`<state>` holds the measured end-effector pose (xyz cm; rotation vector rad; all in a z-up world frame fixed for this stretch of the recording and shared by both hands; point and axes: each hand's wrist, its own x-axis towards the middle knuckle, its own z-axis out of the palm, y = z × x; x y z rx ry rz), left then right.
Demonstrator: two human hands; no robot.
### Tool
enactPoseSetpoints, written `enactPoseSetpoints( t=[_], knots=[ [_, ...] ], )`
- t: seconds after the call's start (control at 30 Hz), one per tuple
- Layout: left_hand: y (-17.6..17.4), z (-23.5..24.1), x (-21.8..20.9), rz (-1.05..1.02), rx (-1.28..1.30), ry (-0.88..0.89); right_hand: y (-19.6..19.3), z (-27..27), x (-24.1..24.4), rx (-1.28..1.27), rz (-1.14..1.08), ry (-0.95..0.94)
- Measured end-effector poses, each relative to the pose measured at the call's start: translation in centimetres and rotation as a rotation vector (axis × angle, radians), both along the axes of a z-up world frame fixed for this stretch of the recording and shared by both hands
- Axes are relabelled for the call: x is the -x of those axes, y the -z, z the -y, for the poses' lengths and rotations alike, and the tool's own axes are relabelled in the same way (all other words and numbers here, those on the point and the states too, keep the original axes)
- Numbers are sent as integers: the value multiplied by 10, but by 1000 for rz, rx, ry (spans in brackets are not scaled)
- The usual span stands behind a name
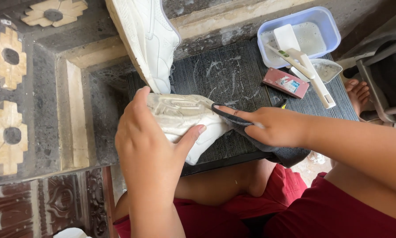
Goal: The person scrubs a white sneaker with a yellow sponge and wipes it with a gray cloth. They then use a toothbrush to scrub the shoe's upper and sole. The person handles the shoe one at a time, turning it to clean different sides.
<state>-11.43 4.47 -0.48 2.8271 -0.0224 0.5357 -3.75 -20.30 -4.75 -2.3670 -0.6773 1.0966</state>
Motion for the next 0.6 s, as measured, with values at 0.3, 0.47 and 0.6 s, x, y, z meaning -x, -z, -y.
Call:
enactPoseSetpoints(
  t=[0.3, 0.47, 0.6],
  knots=[
    [-1, 3, 4, 97, 29, 116, 57, -2, -12, 382, -163, -17],
    [5, -1, 15, 67, 58, 116, 18, -23, -9, 416, -160, 98],
    [6, 2, 14, 55, 70, 76, 46, -8, -19, 312, -201, 259]
  ],
)
